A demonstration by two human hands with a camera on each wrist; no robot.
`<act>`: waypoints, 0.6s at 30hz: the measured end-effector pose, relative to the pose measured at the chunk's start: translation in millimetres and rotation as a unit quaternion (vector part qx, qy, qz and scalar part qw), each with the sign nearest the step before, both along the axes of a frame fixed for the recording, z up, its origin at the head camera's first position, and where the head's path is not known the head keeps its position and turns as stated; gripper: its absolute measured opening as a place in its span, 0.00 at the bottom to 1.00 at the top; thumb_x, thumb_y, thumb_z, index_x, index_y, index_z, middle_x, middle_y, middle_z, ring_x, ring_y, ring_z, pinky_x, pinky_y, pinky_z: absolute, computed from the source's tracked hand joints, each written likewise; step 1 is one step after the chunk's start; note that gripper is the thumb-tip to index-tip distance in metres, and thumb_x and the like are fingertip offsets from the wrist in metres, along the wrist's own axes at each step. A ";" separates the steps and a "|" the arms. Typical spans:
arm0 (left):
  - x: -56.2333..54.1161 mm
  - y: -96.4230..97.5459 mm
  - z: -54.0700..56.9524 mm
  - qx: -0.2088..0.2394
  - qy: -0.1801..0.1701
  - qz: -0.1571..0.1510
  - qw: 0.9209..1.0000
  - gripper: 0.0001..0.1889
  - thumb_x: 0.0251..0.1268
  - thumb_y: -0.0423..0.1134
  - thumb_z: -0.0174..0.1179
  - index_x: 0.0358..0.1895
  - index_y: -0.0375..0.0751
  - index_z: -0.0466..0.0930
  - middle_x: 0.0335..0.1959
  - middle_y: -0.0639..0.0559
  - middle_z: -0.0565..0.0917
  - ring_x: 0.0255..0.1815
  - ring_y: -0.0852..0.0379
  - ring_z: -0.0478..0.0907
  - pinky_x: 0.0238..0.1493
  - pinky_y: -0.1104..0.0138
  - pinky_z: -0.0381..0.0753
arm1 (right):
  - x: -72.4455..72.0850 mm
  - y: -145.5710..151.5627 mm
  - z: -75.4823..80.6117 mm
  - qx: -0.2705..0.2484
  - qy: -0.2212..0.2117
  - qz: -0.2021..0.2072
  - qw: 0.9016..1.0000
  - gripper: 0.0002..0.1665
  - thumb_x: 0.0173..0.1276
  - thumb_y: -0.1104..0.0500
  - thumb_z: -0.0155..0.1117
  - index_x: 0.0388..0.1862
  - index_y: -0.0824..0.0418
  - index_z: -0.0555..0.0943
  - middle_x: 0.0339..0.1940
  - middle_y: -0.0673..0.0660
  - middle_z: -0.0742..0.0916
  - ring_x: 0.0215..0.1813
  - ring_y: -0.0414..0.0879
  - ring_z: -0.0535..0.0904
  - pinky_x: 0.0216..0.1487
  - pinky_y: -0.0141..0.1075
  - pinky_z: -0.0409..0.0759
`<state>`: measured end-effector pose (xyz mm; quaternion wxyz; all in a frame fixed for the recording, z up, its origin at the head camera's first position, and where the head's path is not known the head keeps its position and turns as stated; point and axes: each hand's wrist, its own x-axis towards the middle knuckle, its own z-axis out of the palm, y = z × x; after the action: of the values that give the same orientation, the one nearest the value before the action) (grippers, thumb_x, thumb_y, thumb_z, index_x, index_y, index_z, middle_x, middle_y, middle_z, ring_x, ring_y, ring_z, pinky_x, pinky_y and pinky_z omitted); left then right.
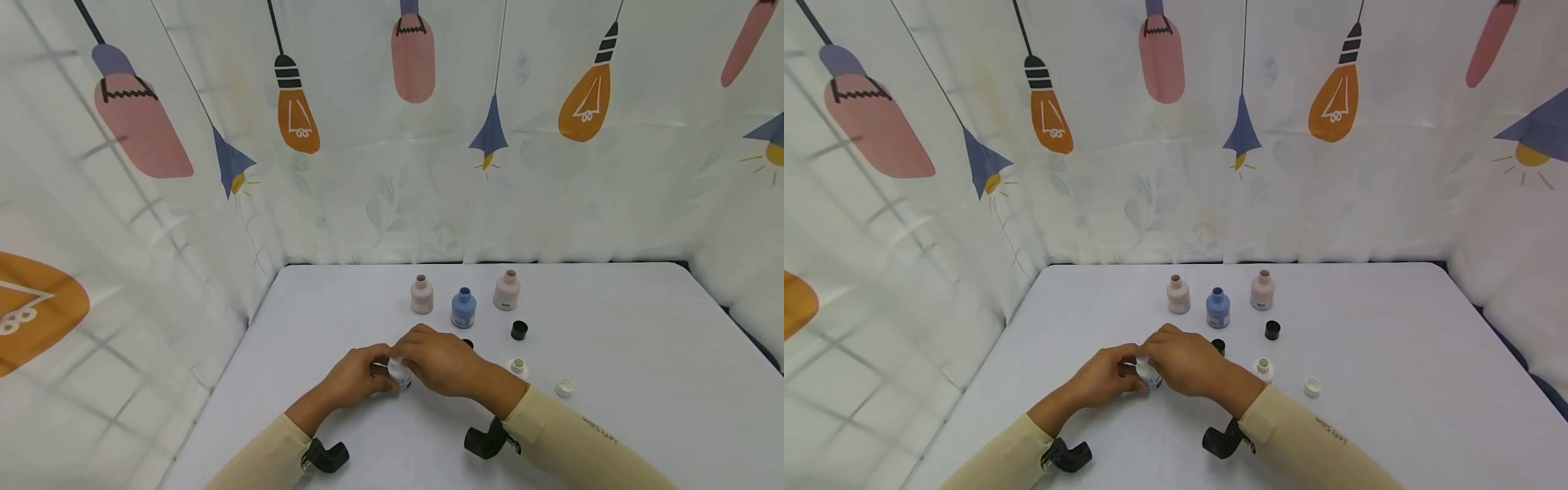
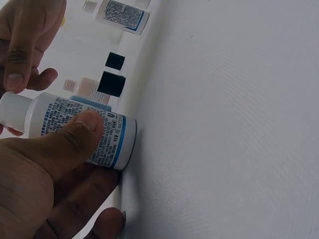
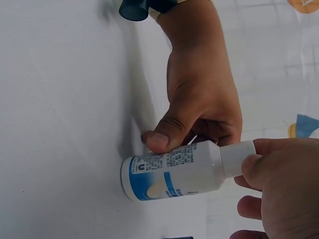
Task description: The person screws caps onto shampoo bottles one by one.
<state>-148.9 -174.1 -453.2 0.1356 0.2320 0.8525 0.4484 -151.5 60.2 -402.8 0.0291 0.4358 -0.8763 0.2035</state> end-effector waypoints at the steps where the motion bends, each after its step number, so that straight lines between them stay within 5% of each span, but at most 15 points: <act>1: -0.1 0.2 -0.1 0.002 0.000 -0.001 1.000 0.21 0.60 0.37 0.76 0.54 0.48 0.81 0.53 0.54 0.85 0.54 0.54 0.85 0.51 0.68 0.83 | 0.0 -0.4 0.1 0.000 -0.001 -0.003 1.000 0.19 0.75 0.60 0.66 0.62 0.49 0.83 0.55 0.43 0.86 0.59 0.39 0.77 0.47 0.31 0.81; 10: 0.2 0.9 0.2 0.000 -0.003 0.002 1.000 0.20 0.59 0.36 0.76 0.54 0.49 0.80 0.53 0.53 0.85 0.54 0.54 0.85 0.50 0.68 0.83 | 1.0 -4.5 0.4 0.015 -0.021 -0.049 0.998 0.17 0.76 0.49 0.66 0.59 0.50 0.84 0.54 0.44 0.86 0.57 0.39 0.77 0.45 0.32 0.81; 18: 0.0 0.9 0.4 -0.004 -0.004 0.006 1.000 0.26 0.59 0.37 0.76 0.61 0.45 0.79 0.54 0.52 0.85 0.54 0.54 0.85 0.51 0.67 0.83 | -0.5 -0.3 -1.0 -0.004 0.001 -0.005 1.000 0.20 0.74 0.61 0.68 0.63 0.50 0.82 0.56 0.44 0.86 0.59 0.39 0.78 0.45 0.31 0.81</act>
<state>-148.9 -173.1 -452.8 0.1372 0.2247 0.8549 0.4470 -151.9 60.0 -403.8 0.0327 0.4315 -0.8775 0.2067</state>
